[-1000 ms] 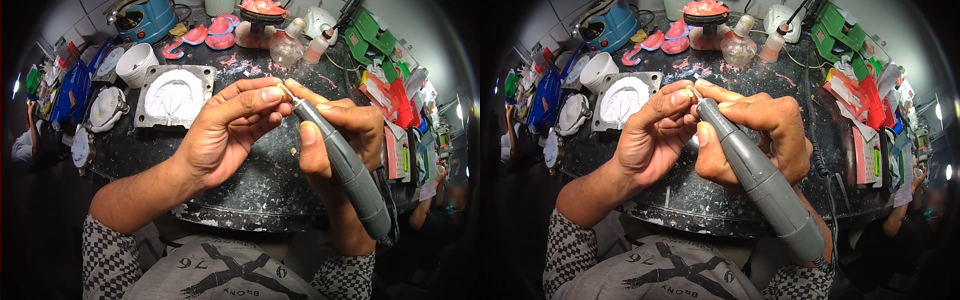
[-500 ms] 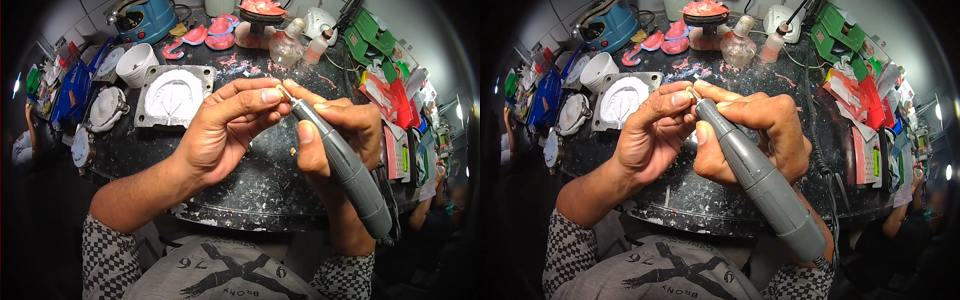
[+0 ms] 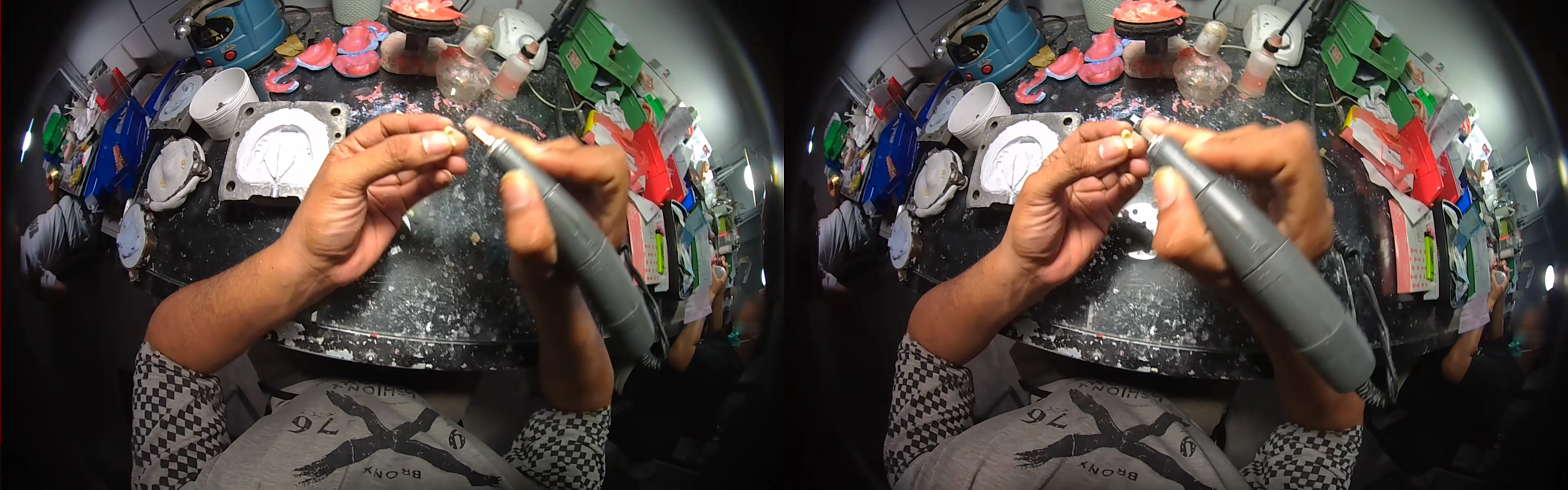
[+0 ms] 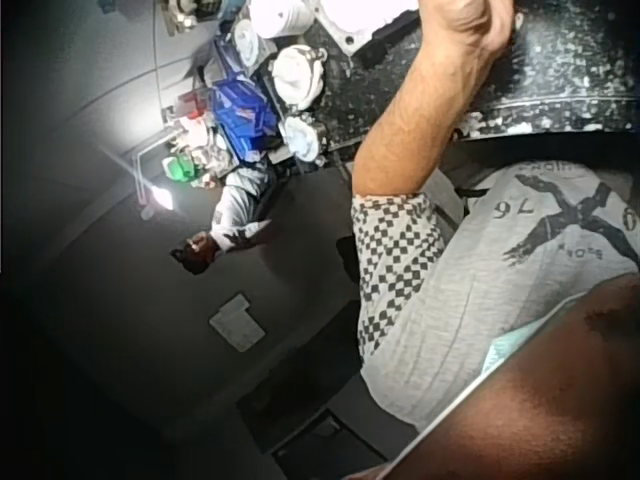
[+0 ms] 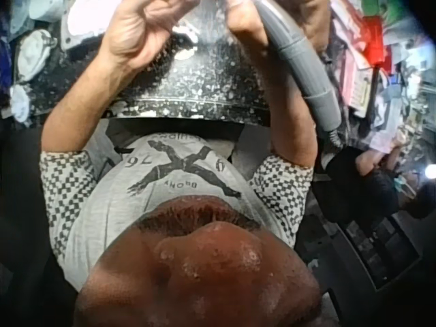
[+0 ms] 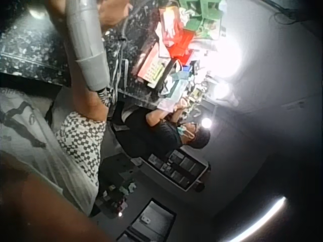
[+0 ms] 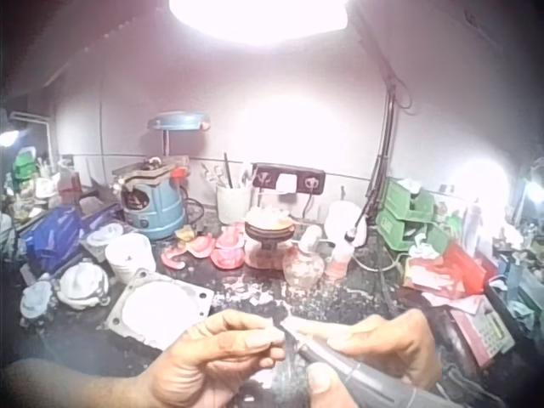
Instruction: The person uses a rotary tool to polish small dental components by hand, and uses a probe to scrape the interior of a metal mold. They also sort dental pieces within a plastic container by hand.
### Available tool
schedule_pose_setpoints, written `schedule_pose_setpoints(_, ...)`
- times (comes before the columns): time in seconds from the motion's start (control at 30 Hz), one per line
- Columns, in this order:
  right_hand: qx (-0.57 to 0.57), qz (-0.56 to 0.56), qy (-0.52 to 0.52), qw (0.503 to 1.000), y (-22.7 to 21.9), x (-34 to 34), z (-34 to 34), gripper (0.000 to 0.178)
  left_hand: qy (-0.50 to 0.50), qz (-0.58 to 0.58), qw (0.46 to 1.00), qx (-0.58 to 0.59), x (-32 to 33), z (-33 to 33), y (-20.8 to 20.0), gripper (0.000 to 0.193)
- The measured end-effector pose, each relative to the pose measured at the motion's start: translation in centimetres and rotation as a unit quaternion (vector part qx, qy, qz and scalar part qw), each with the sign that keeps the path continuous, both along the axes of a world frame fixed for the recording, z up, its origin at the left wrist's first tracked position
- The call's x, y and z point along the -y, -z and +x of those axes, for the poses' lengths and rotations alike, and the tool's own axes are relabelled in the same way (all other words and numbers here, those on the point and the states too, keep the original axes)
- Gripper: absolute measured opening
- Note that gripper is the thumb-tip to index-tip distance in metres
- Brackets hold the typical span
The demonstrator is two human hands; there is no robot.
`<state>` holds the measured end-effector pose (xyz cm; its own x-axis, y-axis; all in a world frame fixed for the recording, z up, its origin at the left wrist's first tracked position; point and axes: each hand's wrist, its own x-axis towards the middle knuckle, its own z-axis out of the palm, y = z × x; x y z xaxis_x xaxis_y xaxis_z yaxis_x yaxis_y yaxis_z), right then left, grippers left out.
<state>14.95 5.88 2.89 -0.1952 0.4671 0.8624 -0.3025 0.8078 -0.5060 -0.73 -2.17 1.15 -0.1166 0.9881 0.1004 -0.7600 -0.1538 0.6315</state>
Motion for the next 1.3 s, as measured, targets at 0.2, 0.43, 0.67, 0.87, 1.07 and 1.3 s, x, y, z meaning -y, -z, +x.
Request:
schedule_pose_setpoints(0.2, -0.063, 0.085, 0.149, 0.983, -1.9, -6.4, 3.0, 0.02, -0.059, 0.034, 0.892, -0.448, -1.0, 0.6, 1.7, 0.026)
schedule_pose_setpoints(0.43, -0.007, 0.171, 0.304, 0.937, -1.6, -8.3, 4.0, 0.018, -0.063, 0.04, 0.684, -0.725, -4.2, 3.0, 2.0, 0.019)
schedule_pose_setpoints(0.67, -0.006, 0.218, 0.297, 0.93, -1.3, -8.6, 4.5, 0.02, -0.111, 0.101, 0.677, -0.721, -5.7, 3.8, 3.2, 0.023)
schedule_pose_setpoints(0.87, -0.007, 0.219, 0.269, 0.938, -1.2, -9.2, 5.0, 0.02, -0.176, 0.02, 0.732, -0.658, 1.0, 2.0, -3.2, 0.015)
schedule_pose_setpoints(1.07, -0.026, 0.205, 0.23, 0.951, -1.0, -9.0, 4.4, 0.019, -0.295, 0.095, 0.635, -0.708, 8.8, -1.3, -10.2, 0.02)
schedule_pose_setpoints(1.3, 0.03, 0.095, 0.221, 0.97, -0.8, -7.4, 3.7, 0.022, -0.275, 0.086, 0.444, -0.848, 16.7, -6.9, -17.0, 0.022)
